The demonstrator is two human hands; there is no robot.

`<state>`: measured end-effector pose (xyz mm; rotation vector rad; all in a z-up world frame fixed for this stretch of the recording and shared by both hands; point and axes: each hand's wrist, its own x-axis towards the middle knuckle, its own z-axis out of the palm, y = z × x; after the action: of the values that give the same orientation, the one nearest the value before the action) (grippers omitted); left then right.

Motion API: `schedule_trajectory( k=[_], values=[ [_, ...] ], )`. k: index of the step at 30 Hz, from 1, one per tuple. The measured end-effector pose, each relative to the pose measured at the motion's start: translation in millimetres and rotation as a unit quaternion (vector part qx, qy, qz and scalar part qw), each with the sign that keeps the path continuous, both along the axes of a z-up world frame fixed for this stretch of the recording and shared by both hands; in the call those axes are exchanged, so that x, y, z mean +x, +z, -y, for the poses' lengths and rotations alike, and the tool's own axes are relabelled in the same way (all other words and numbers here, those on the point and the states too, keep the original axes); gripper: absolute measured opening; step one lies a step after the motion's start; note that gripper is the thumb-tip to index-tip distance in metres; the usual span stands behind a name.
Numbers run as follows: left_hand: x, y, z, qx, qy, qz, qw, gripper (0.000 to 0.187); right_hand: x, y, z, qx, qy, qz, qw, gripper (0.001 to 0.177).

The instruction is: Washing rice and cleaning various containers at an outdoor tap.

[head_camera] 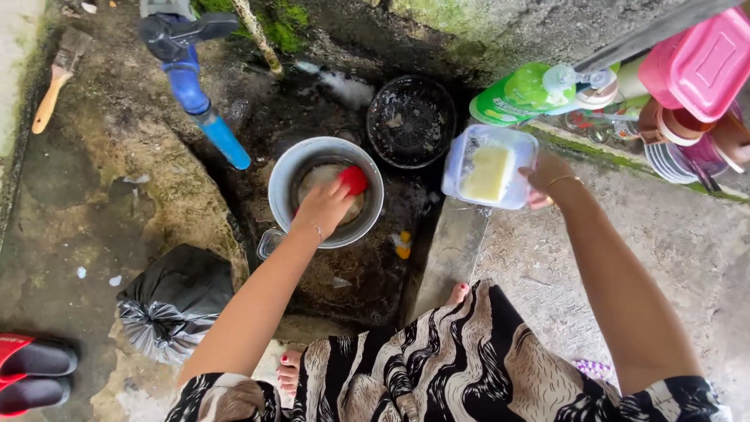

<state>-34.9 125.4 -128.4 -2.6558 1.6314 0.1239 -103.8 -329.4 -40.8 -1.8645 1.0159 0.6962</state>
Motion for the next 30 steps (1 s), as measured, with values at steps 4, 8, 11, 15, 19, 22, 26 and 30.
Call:
schedule_trajectory(
  k=[4,8,11,15,19,22,26,30],
  values=[
    [-12.6,-48.5,-48.8,0.315,0.261,-0.267,0.872,0.033,15.3,-0.8,-0.8,-0.333,0.197,-0.083,0.918,0.06],
    [-9.9,-65.0,-87.4,0.244,0.275,-0.226,0.902,0.033,48.1,32.2,-72.6,-0.461,0.348,0.064,0.814,0.056],
    [1.6,-49.8,-84.1,0.219,0.334,-0.196,0.896,0.031,66.0,-76.3,-134.7,-0.231,0.423,0.282,0.83,0.033],
    [-17.0,-52.1,-74.6,0.186,0.373,-0.203,0.886,0.027,58.0,-87.1,-245.0,-0.104,0.61,0.157,0.77,0.032],
    [-55.3,-43.9,-65.4,0.182,0.325,-0.213,0.903,0.027,35.3,-141.9,-276.0,-0.151,0.741,0.116,0.644,0.042],
    [-81.0,-39.5,-70.7,0.206,0.295,-0.246,0.9,0.032,28.9,-131.9,-277.6,-0.123,0.751,0.112,0.64,0.041],
    [-99.2,-50.1,-87.1,0.214,0.302,-0.281,0.885,0.037,36.6,-141.9,-258.5,-0.099,0.724,0.093,0.676,0.037],
    [-88.9,-61.1,-109.5,0.23,0.323,-0.278,0.875,0.04,44.6,-131.8,-260.2,-0.117,0.716,0.072,0.685,0.039]
  ],
)
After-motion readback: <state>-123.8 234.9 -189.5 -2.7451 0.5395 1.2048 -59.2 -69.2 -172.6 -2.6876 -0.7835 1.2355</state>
